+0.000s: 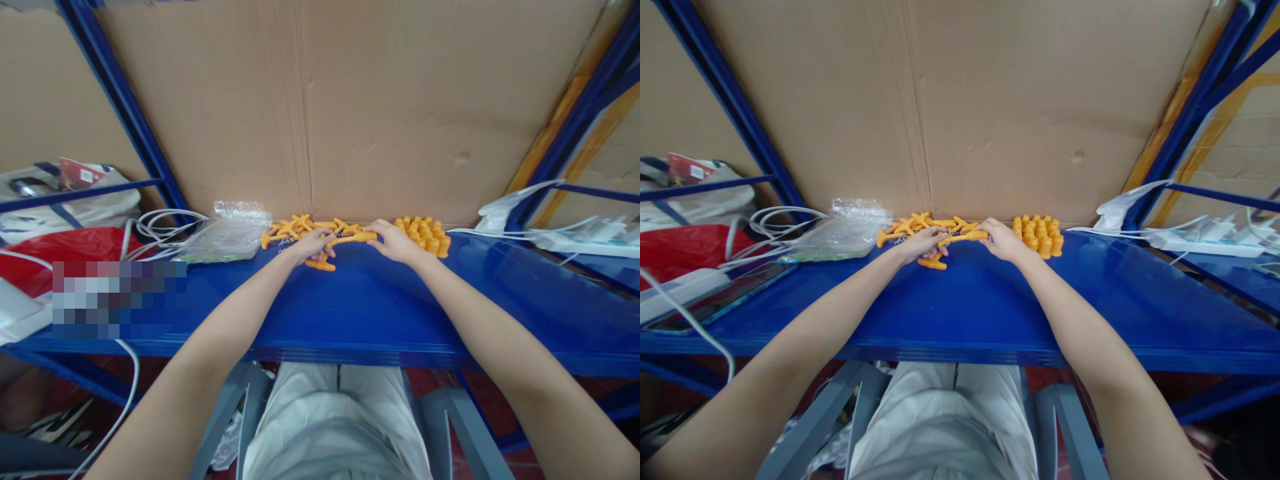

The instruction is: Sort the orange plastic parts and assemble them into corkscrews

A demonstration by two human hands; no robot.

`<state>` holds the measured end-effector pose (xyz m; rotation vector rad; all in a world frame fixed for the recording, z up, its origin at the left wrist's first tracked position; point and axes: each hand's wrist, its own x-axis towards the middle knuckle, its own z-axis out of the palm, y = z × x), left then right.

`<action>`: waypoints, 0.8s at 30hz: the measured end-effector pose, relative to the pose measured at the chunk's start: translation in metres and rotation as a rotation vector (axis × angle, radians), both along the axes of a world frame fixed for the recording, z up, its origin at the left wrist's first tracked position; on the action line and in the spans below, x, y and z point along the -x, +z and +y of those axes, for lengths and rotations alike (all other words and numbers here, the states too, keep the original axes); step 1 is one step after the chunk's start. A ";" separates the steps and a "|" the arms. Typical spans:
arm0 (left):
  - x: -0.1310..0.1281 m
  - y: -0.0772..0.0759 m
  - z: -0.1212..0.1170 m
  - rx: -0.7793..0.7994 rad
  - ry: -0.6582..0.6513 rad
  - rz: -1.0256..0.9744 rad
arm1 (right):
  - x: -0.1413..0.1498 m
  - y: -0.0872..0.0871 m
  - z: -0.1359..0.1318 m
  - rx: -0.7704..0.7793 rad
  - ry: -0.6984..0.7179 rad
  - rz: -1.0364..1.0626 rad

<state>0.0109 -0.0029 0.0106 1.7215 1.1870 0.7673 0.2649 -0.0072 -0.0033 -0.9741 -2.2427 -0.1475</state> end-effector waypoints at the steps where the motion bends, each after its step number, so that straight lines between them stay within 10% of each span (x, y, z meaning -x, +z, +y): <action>1: 0.000 -0.001 0.000 0.000 -0.001 -0.011 | 0.000 0.000 0.000 0.000 -0.008 0.006; 14: -0.003 -0.023 0.017 -0.659 0.057 0.393 | -0.001 -0.006 0.003 0.353 -0.105 0.246; 24: 0.001 -0.028 0.019 -0.728 0.094 0.367 | -0.007 0.002 -0.002 0.706 -0.014 0.577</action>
